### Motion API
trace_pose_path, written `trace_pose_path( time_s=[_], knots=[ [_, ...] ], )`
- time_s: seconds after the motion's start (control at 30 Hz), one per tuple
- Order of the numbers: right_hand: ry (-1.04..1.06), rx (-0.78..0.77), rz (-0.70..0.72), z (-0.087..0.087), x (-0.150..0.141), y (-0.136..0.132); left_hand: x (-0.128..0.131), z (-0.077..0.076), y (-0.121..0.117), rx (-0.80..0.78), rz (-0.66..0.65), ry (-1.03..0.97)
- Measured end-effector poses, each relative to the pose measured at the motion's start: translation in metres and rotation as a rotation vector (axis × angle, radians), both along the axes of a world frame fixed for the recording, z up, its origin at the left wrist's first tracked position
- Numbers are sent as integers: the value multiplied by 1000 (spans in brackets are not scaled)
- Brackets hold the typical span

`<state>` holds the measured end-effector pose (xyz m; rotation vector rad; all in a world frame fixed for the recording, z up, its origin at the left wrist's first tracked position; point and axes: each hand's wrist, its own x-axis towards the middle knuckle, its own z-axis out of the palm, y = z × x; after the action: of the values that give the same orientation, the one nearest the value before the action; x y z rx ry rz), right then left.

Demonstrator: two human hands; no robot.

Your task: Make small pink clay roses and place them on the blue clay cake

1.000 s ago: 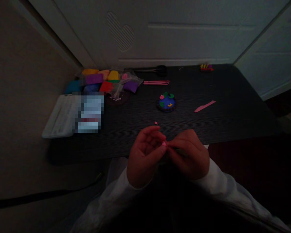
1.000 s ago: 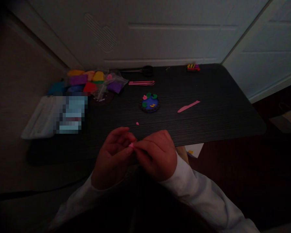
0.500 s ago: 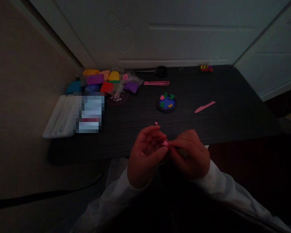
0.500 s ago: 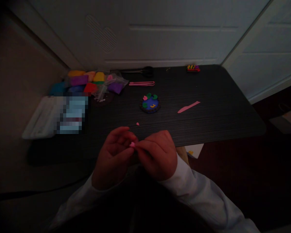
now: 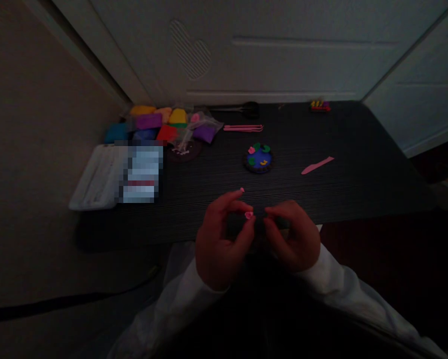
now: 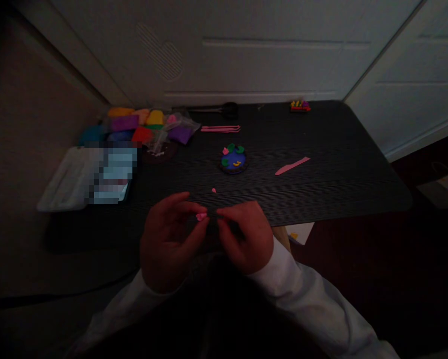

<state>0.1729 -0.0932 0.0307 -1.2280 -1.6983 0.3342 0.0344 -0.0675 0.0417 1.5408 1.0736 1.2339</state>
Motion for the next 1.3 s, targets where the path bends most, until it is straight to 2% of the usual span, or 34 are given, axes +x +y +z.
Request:
trace_pose_path(
  time_s=[0.1,0.23,0.47,0.63,0.83,1.03,1.3],
  knots=[
    [31,-31,-31,-3,2,1,-4,-4,6,248,24,300],
    [27,-84,-51,-7,4,4,-5,-8,12,354,11,523],
    [-19,-164,-18,-12,7,12,-2,-15,16,346,-43,592],
    [-36,-192,-40,-17,15,19,-8,-22,32,308,-80,661],
    [-307,-312,51,-19,19,47,-22,-28,63,262,-37,772],
    [-508,-336,34,-21,2,73,-24,-36,81,245,-46,789],
    [-473,-380,42,-24,0,76,-24,-39,84,140,-75,721]
  ],
)
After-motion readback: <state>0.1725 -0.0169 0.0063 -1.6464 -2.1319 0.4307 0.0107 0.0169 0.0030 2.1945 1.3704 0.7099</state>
